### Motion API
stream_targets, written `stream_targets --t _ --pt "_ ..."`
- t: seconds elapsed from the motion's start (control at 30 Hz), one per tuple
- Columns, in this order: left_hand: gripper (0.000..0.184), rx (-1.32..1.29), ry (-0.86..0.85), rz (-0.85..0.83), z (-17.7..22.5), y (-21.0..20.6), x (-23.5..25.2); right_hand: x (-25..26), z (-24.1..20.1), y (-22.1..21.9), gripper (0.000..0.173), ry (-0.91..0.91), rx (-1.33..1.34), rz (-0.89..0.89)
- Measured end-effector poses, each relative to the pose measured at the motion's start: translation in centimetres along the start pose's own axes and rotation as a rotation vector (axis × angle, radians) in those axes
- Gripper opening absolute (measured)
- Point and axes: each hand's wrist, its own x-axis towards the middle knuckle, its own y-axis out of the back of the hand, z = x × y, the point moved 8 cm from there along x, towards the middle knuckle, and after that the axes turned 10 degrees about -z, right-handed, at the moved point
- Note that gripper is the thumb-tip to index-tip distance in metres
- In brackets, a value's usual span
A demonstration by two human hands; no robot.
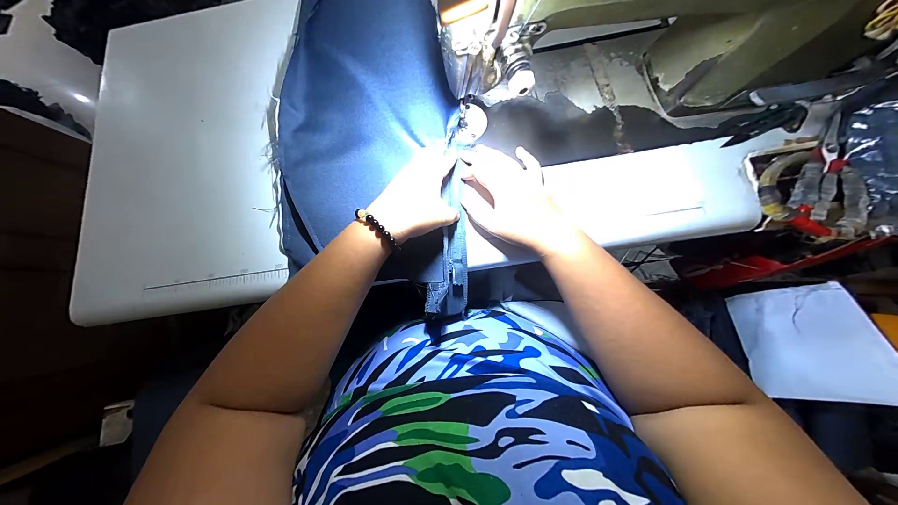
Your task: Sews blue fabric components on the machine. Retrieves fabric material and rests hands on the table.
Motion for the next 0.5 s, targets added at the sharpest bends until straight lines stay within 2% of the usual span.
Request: stream_targets --t 0.5 --pt "0.084 0.035 0.003 -0.055 0.31 0.13 0.36 0.02 -0.23 0.35 0.047 -0.009 0.034 -0.005"
